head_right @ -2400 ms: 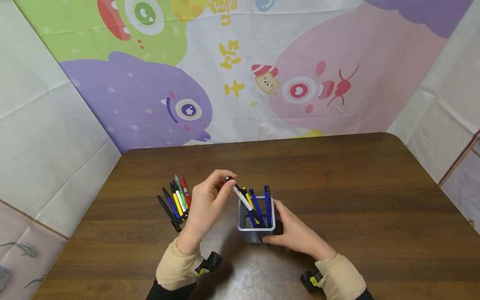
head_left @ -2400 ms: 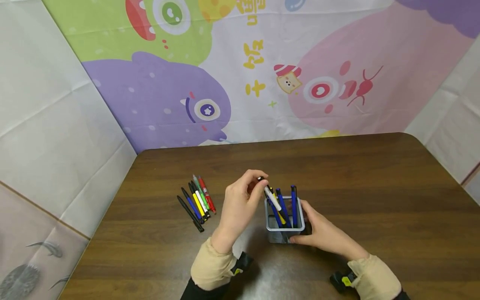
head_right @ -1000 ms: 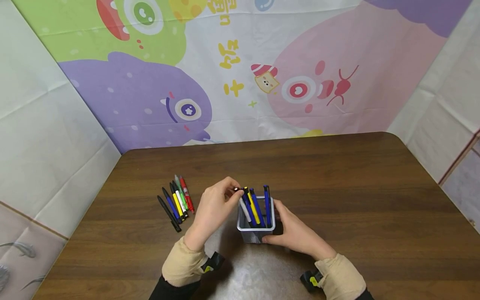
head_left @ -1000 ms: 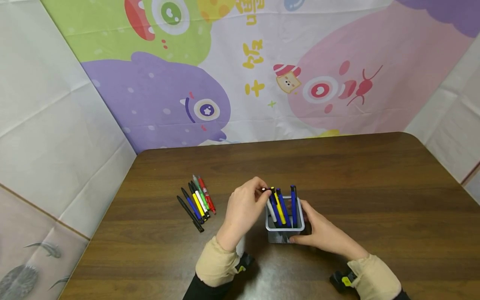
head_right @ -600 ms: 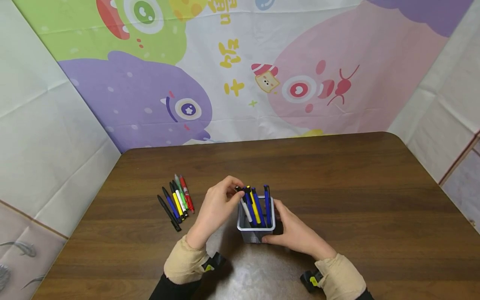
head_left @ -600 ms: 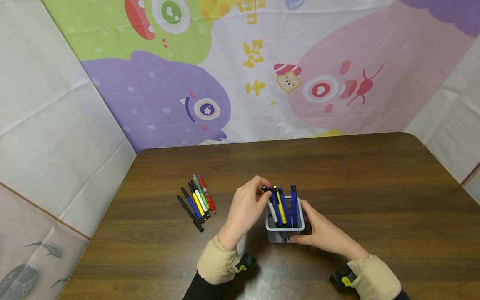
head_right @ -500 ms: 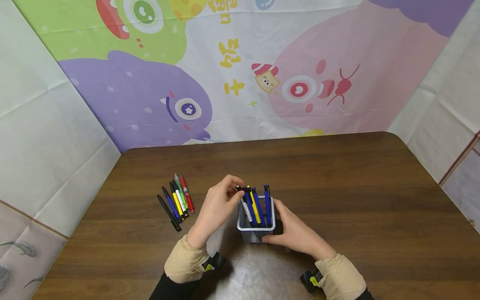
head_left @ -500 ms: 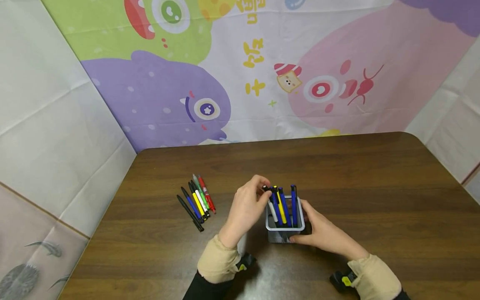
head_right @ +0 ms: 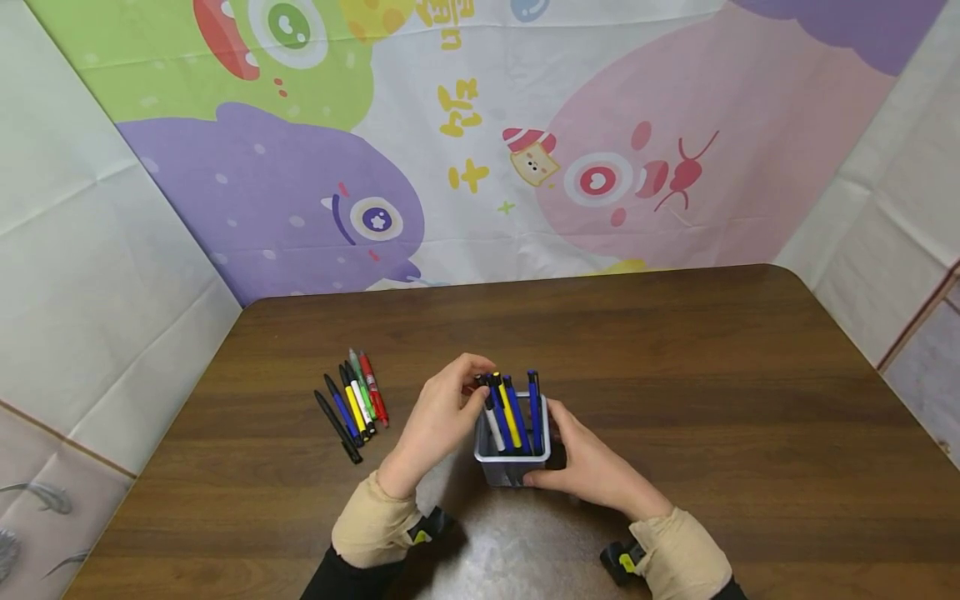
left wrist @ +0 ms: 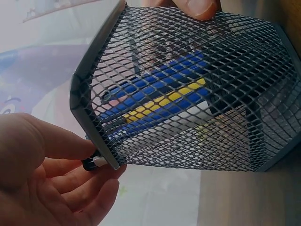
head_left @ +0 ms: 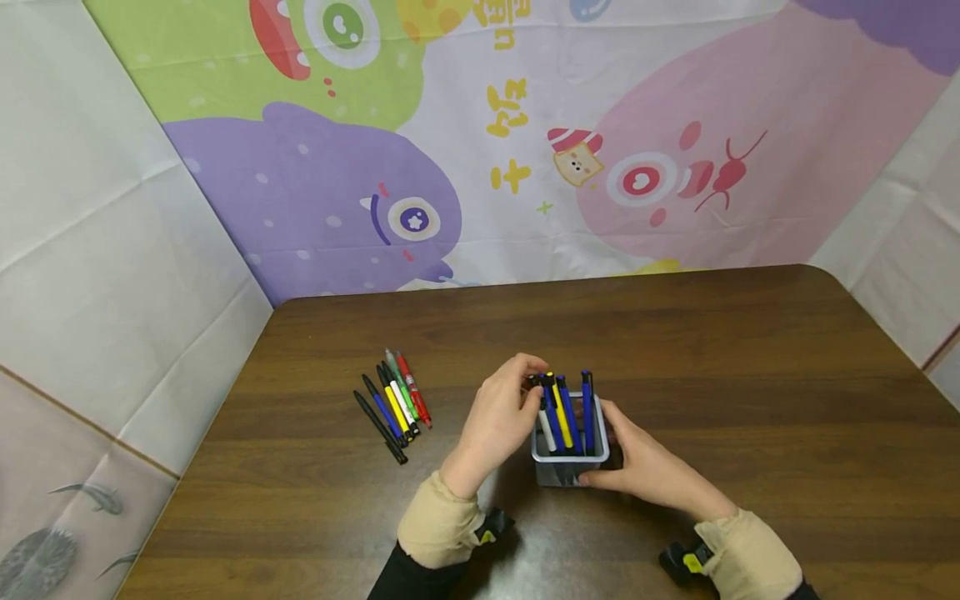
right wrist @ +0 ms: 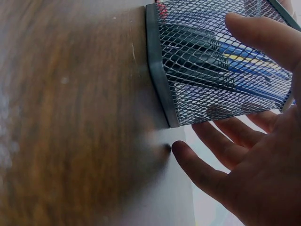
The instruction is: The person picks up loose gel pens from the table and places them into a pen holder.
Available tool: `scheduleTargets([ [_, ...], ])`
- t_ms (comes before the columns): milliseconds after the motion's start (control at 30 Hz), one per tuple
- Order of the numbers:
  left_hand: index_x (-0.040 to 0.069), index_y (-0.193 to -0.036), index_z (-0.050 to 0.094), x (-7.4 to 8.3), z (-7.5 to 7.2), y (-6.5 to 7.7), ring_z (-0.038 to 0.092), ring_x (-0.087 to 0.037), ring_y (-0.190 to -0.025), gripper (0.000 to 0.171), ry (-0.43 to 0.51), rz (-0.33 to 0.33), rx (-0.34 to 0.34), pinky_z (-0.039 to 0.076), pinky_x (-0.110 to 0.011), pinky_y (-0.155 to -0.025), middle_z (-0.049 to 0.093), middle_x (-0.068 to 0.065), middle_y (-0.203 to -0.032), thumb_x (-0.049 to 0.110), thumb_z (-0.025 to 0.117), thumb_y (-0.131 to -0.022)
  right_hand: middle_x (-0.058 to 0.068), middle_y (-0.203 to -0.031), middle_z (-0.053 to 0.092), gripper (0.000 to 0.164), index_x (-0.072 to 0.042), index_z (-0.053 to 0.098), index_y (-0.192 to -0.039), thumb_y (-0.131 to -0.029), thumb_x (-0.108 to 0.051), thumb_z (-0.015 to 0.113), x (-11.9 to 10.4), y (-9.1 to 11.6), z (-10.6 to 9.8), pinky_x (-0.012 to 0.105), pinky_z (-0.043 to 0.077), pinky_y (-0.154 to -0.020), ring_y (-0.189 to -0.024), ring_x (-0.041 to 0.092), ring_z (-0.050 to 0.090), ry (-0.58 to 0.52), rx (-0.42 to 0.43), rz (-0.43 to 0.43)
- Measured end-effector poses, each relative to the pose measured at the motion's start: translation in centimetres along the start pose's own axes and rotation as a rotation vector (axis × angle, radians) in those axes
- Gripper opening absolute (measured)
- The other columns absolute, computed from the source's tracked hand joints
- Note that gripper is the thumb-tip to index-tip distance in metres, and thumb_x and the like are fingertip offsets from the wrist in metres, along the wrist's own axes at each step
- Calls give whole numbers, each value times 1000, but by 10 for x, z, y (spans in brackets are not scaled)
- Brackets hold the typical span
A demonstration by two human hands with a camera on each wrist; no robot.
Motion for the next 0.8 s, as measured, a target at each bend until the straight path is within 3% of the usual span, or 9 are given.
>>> scheduleTargets([
  [367, 9, -106, 59, -5, -10, -2, 60, -12, -84, 17, -3, -13, 35, 48, -25, -71, 63, -1, -98, 10, 53, -89, 11, -125, 49, 90, -14, 23, -139, -70, -32, 78, 1, 0, 0, 45, 44, -88, -109, 26, 55, 6, 6, -5],
  [567, 9, -101, 61, -13, -29, -3, 59, -12, -81, 13, 1, -47, 89, 48, -26, -70, 63, -1, -93, 11, 54, -90, 12, -125, 50, 90, -13, 23, -139, -69, -30, 78, 0, 0, -1, 47, 43, -89, -109, 27, 55, 16, 14, 12],
  [800, 9, -94, 63, -34, -58, -2, 59, -14, -75, 9, -46, -107, 202, 48, -28, -67, 65, -3, -88, 10, 58, -87, 12, -126, 49, 89, -16, 23, -139, -70, -29, 78, 1, 1, 1, 48, 42, -90, -111, 28, 53, 15, 9, 32],
])
Point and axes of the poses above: each hand's wrist, its own y-axis away from the middle knuckle, its own z-axis out of the palm, x = y × z, the point moved 6 cm from there along -y, towards the middle knuckle
